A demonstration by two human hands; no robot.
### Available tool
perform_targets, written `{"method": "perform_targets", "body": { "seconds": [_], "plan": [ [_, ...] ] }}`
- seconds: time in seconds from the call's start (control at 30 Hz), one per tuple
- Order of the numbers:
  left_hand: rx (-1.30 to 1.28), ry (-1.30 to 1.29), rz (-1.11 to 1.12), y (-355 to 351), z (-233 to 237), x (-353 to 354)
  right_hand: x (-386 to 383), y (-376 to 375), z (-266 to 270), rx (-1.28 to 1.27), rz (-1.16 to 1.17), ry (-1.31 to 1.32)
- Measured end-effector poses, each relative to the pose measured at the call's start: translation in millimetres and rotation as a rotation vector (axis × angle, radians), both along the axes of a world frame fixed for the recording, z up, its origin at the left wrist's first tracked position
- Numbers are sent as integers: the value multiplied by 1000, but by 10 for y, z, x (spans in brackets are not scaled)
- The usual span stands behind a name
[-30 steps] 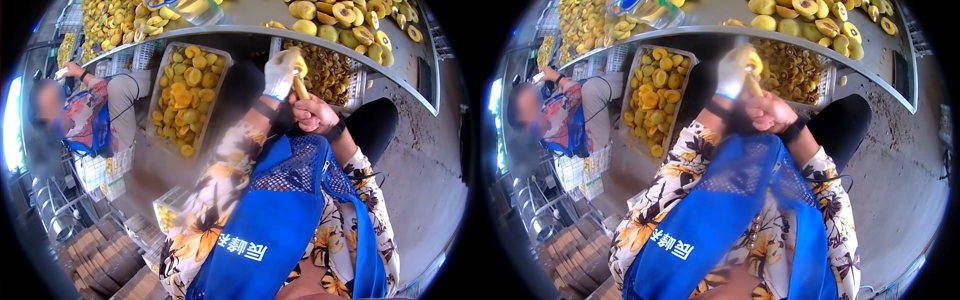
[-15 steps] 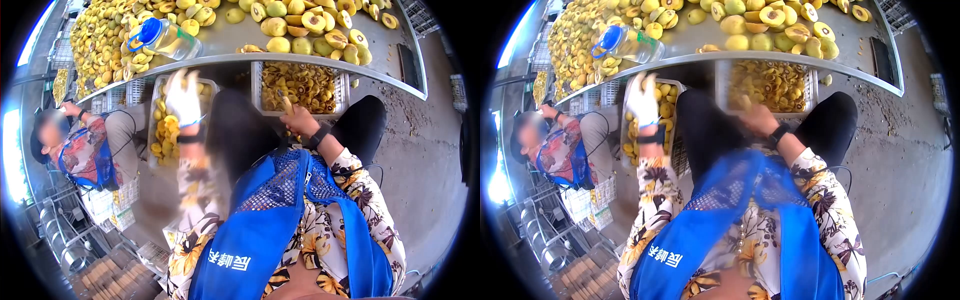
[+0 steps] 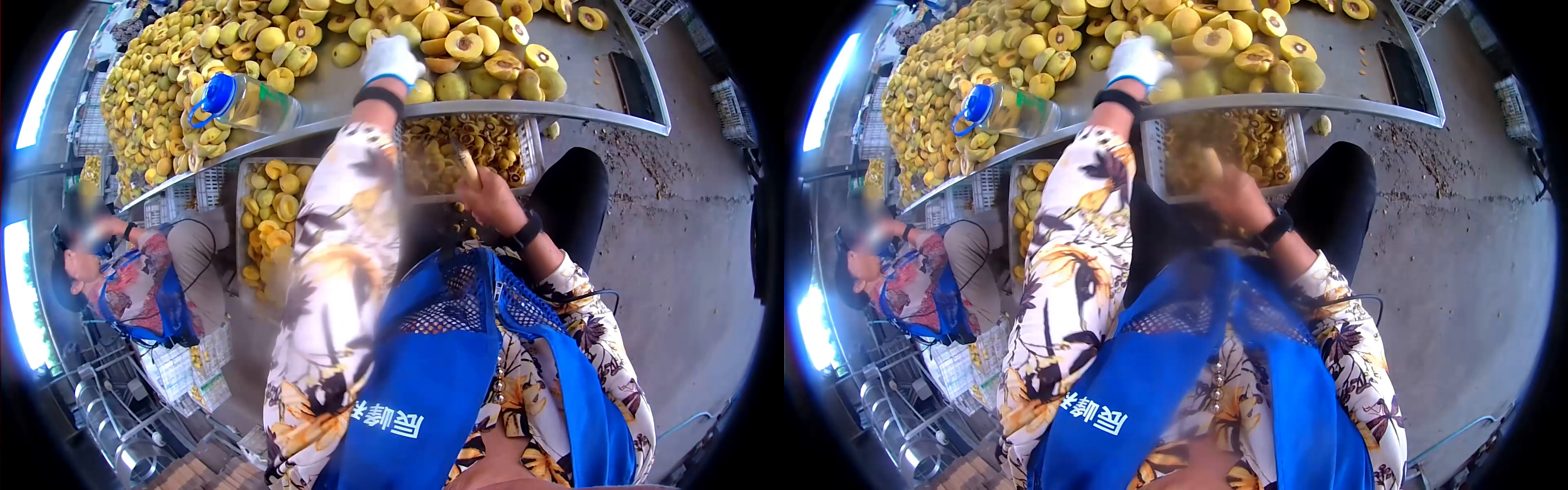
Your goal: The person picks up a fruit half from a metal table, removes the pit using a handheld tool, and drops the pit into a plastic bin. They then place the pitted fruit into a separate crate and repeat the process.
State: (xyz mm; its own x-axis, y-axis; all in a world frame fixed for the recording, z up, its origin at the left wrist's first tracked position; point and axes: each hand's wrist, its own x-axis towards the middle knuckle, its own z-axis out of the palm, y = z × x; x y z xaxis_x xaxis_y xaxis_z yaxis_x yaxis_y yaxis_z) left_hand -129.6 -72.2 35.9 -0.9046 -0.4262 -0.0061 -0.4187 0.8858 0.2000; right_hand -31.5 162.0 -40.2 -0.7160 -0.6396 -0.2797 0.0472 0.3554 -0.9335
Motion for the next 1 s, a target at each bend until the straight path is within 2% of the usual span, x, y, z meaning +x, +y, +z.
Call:
{"method": "perform_targets", "body": {
  "seconds": [0.07,0.13,0.2,0.23,0.33,0.37,0.47,0.5,0.53,0.57,0.67,0.8,1.0],
  "plan": [
    [341,260,2,-283,-179,187,-9,-17,100,-45,-33,86],
    [1383,358,272,-166,106,587,-42,-83,139,-50,-48,186],
    [1700,500,300,58,259,982,-39,-171,379,-41,-85,215],
    [1761,419,305,110,270,1094,-35,-224,447,-58,-107,276],
    [1632,483,340,388,119,1396,-25,-330,592,-89,-120,322],
    [1671,501,360,442,45,1447,-17,-348,620,-103,-114,319],
    [1673,565,553,593,-42,1495,36,-329,598,-41,-48,381],
    [1667,679,626,681,-4,1455,82,-313,640,3,-22,397],
    [1694,691,606,692,-69,1451,122,-291,677,49,3,413],
    [1723,702,583,701,-122,1434,143,-267,697,57,84,547],
    [1777,724,519,757,-199,1445,160,-212,642,36,71,448],
    [1794,767,435,836,-171,1450,178,-179,507,106,69,509],
    [1622,716,348,779,-298,1427,260,-174,493,131,126,476]
  ]
}}
